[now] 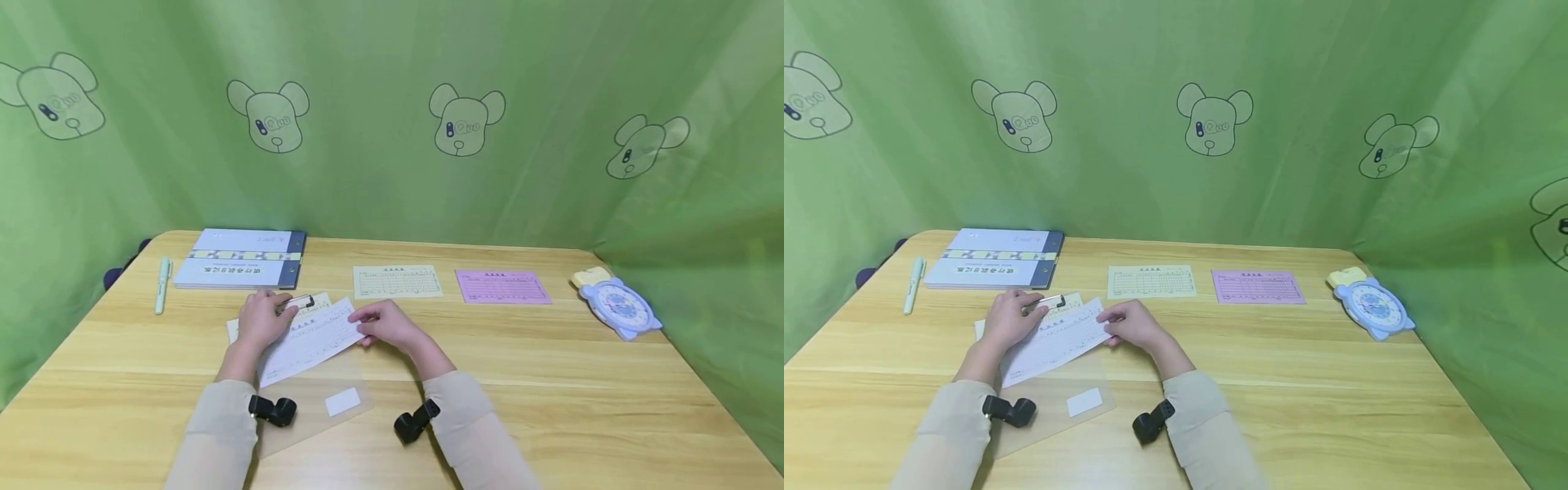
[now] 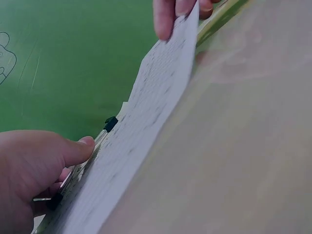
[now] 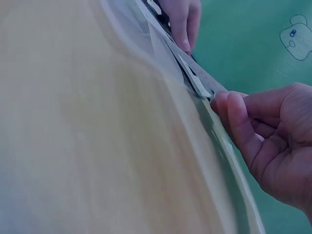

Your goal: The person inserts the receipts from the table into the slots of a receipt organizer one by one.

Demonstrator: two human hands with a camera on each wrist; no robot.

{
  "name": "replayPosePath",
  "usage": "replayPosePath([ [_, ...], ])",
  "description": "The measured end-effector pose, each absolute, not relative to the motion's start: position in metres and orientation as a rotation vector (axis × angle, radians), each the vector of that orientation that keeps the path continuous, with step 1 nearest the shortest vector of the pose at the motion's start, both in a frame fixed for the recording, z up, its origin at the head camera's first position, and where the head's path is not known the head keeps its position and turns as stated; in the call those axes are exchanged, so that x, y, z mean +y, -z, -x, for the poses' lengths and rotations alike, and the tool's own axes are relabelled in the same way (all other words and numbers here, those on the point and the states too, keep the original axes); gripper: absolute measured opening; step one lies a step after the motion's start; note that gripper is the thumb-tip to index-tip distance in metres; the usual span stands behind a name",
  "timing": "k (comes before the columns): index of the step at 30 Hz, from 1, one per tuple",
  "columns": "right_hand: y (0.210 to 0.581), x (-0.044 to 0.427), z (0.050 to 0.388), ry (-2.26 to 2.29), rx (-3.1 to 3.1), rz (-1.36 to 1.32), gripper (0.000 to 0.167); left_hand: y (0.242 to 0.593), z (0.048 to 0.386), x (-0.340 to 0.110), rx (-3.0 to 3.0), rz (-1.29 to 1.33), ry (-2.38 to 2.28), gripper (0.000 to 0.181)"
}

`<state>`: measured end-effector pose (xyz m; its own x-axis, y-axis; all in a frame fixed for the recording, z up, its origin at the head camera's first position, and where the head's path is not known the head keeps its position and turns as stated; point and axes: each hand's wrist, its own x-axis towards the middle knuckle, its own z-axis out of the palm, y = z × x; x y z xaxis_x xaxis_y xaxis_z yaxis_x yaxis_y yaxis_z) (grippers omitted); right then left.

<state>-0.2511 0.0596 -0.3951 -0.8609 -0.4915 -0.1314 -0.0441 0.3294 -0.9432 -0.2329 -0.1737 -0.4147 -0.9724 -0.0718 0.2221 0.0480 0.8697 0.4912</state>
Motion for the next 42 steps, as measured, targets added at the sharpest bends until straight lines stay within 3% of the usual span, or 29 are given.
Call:
replayPosePath([
  [11, 0.403, 0.038, 0.251, 1.685, 2.015, 0.304, 0.026, 0.415, 0.233, -0.174, -2.798, -0.001, 0.749, 0.039],
  [24, 0.406, 0.031, 0.253, 1.690, 1.990, 0.281, 0.027, 0.419, 0.234, -0.176, -2.791, 0.012, 0.774, 0.041],
  [42, 0.405, 0.029, 0.254, 1.675, 2.018, 0.270, 0.028, 0.421, 0.236, -0.177, -2.761, 0.210, 0.499, 0.029],
])
